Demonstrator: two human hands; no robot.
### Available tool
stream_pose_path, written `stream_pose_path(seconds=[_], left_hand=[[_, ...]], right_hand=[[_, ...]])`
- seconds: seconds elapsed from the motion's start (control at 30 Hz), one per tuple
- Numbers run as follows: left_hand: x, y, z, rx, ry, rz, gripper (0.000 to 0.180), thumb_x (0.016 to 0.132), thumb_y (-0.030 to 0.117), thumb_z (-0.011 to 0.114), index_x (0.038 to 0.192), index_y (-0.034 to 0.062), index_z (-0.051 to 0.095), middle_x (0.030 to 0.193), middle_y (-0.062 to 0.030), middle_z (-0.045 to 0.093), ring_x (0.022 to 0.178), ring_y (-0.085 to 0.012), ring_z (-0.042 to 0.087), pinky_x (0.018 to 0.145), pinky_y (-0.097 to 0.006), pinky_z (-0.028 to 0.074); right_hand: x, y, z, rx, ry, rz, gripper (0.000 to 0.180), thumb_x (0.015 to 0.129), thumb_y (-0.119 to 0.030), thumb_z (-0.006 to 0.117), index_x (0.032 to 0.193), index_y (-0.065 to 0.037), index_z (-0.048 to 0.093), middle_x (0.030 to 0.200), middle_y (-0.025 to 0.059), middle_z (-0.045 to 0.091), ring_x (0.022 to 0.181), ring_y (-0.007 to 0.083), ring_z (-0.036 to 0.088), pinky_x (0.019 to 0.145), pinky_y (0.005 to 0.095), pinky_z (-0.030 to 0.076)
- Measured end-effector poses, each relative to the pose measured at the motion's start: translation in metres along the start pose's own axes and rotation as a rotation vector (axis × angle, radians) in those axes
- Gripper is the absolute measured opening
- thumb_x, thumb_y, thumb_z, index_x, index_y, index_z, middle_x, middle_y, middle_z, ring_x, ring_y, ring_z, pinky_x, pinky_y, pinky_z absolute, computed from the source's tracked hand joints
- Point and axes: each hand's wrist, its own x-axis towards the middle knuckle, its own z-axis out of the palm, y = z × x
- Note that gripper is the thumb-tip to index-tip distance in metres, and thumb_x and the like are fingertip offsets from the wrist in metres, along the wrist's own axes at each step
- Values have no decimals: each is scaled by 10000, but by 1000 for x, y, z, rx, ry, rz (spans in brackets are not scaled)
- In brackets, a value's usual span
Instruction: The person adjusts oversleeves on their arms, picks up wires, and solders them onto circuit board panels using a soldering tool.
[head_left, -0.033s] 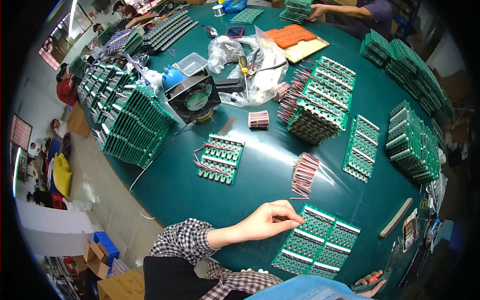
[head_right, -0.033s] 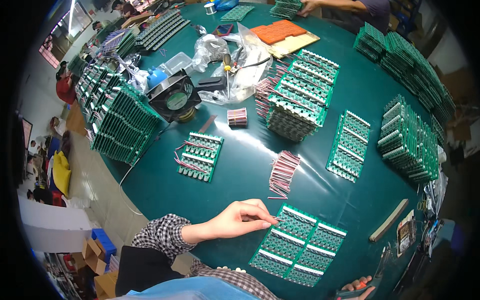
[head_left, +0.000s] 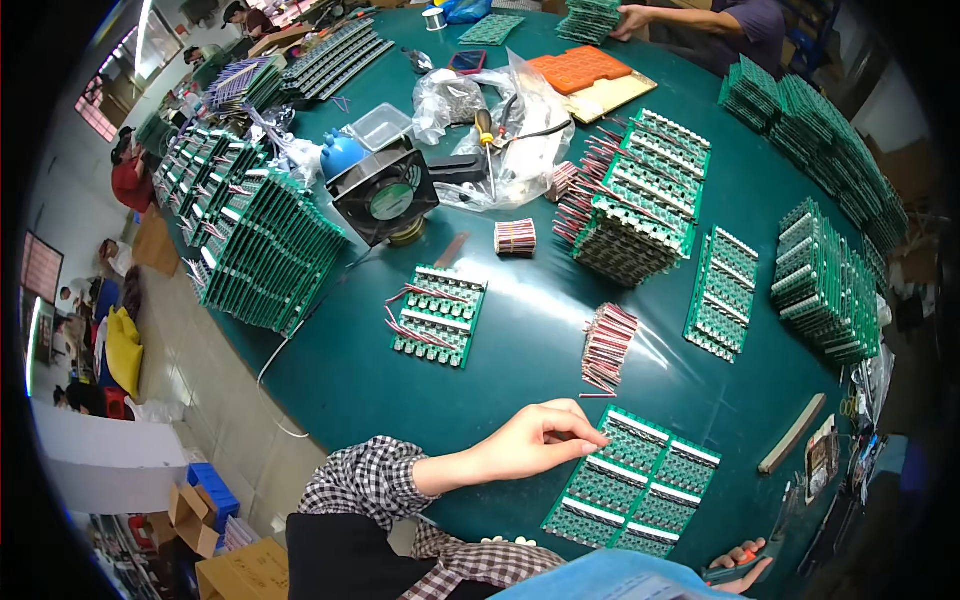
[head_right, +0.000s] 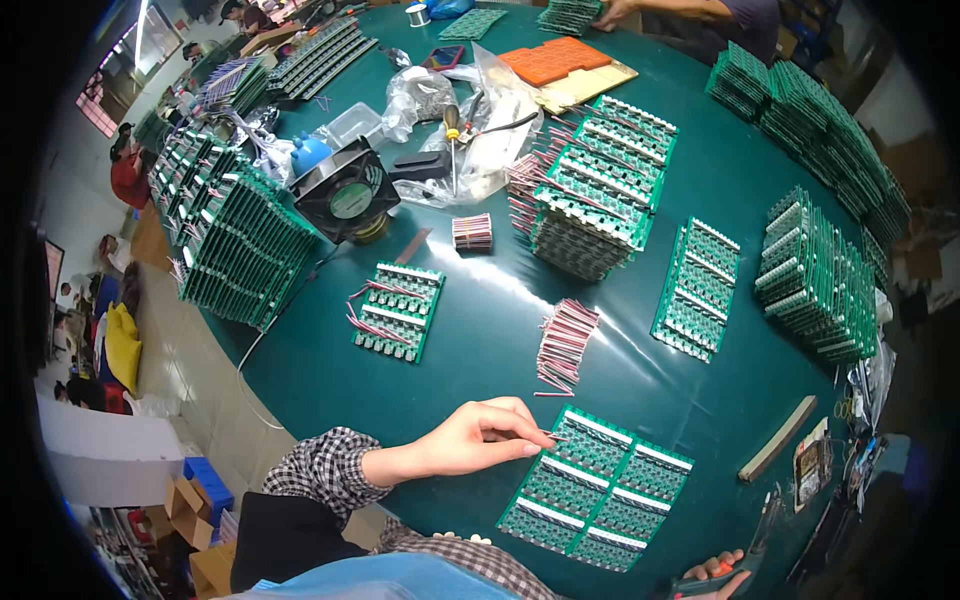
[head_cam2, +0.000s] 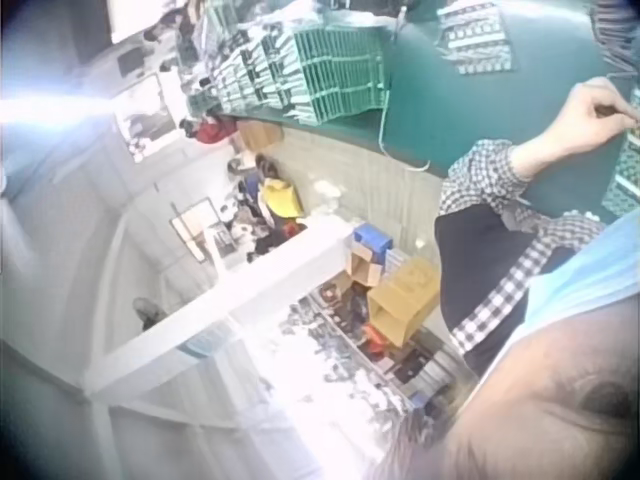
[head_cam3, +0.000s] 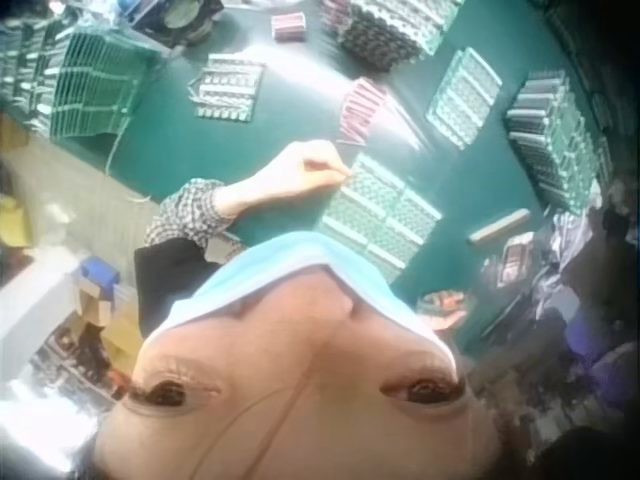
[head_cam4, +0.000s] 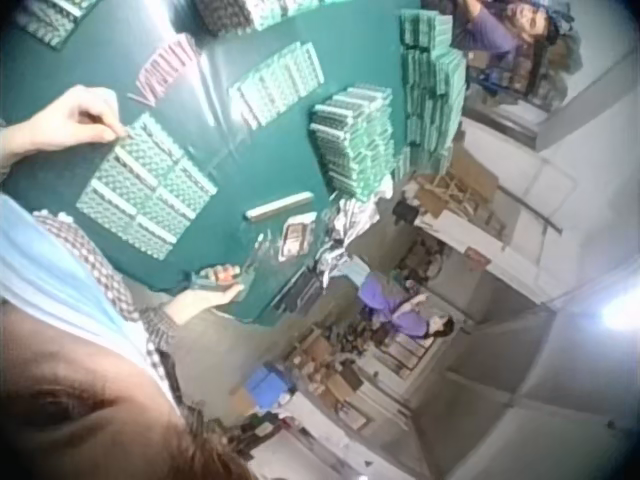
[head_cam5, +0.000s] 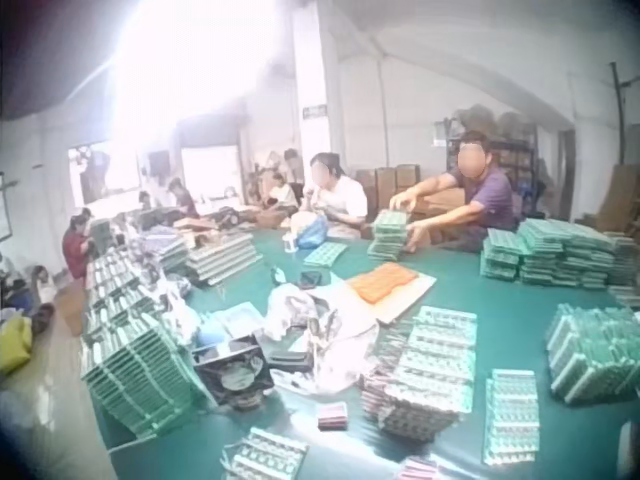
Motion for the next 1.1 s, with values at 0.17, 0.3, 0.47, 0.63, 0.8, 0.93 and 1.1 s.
stream_pose_path(seconds=[0.17,0.3,0.47,0.63,0.8,0.93,1.1], left_hand=[[1,-4,0,28,-1,4,167,819,40,597,972,46,661,883,-28,553,821,-103,531,716,-224,445],[-1,-5,-2,55,-14,-6,180,806,8,609,966,64,669,889,-22,559,826,-101,545,724,-224,464],[-1,-1,-5,32,-18,-50,164,798,-6,612,942,49,667,880,-19,542,825,-91,550,732,-208,480],[1,1,-6,31,-5,-56,162,794,-9,619,935,52,669,878,-10,539,795,-75,545,689,-181,462],[-3,0,-3,45,7,-21,138,798,30,630,925,59,675,840,-5,550,773,-70,526,666,-194,431],[1,-11,-3,17,7,-23,145,799,61,642,937,72,683,839,-5,563,771,-66,516,667,-201,418],[-1,-13,-4,96,43,20,153,788,27,645,937,49,677,860,-20,570,787,-89,545,681,-201,434]], right_hand=[[4,1,-3,80,-117,32,465,878,-486,464,1103,-79,472,993,41,527,808,163,482,653,315,411],[7,-2,-24,-42,-196,-40,419,932,-356,430,1210,-42,440,1086,91,538,902,215,577,668,338,520],[11,12,-1,-5,-156,-70,415,939,-351,408,1175,-10,422,994,120,541,849,233,585,654,368,551],[16,17,3,20,-150,-72,414,932,-344,431,1167,-3,428,981,125,541,829,224,583,626,346,552],[8,2,-14,24,-145,-69,440,939,-385,390,1178,-17,420,1001,115,540,833,226,577,648,366,541],[16,-18,-51,-86,-285,67,452,897,-476,421,1150,-102,433,1023,53,520,816,169,506,633,318,443],[7,-7,-34,-64,-127,-38,414,938,-416,384,1160,-71,447,1000,82,544,773,176,548,569,297,472]])
